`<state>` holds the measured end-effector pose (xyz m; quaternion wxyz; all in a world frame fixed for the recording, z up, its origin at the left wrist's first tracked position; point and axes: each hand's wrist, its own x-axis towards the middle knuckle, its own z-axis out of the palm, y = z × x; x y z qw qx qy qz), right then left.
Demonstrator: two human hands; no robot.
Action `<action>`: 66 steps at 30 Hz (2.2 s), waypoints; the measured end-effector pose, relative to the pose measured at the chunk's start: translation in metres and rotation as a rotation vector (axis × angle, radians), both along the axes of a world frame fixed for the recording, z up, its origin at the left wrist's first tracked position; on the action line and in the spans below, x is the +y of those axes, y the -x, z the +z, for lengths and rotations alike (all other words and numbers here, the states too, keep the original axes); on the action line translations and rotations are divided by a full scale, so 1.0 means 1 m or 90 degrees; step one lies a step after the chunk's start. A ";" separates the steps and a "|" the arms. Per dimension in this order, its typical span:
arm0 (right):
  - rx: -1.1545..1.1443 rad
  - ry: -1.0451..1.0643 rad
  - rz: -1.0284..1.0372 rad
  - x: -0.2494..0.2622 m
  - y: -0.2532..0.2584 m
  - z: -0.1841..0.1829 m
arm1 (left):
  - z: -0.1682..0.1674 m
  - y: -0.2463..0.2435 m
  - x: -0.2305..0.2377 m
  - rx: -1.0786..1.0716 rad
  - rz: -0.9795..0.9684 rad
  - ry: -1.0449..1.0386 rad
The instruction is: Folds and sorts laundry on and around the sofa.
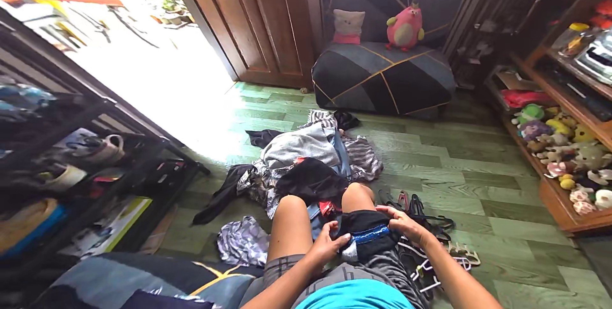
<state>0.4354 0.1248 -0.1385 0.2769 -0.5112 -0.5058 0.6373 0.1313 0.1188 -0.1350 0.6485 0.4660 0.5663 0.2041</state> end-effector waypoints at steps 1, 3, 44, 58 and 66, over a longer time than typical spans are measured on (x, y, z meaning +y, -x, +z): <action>-0.025 -0.017 -0.002 0.000 -0.001 0.002 | 0.000 -0.002 0.001 -0.033 0.006 0.025; -0.104 -0.049 0.024 0.003 -0.007 0.014 | 0.012 -0.004 0.013 -0.086 -0.014 0.002; -0.474 -0.720 0.056 -0.010 0.077 0.043 | 0.019 -0.033 0.038 0.026 -0.161 -0.593; -0.406 -0.625 0.055 0.032 0.074 0.058 | -0.003 -0.043 0.036 0.138 -0.044 -0.775; -0.479 -0.669 0.150 0.041 0.059 0.053 | 0.040 -0.036 0.100 0.279 -0.229 -0.527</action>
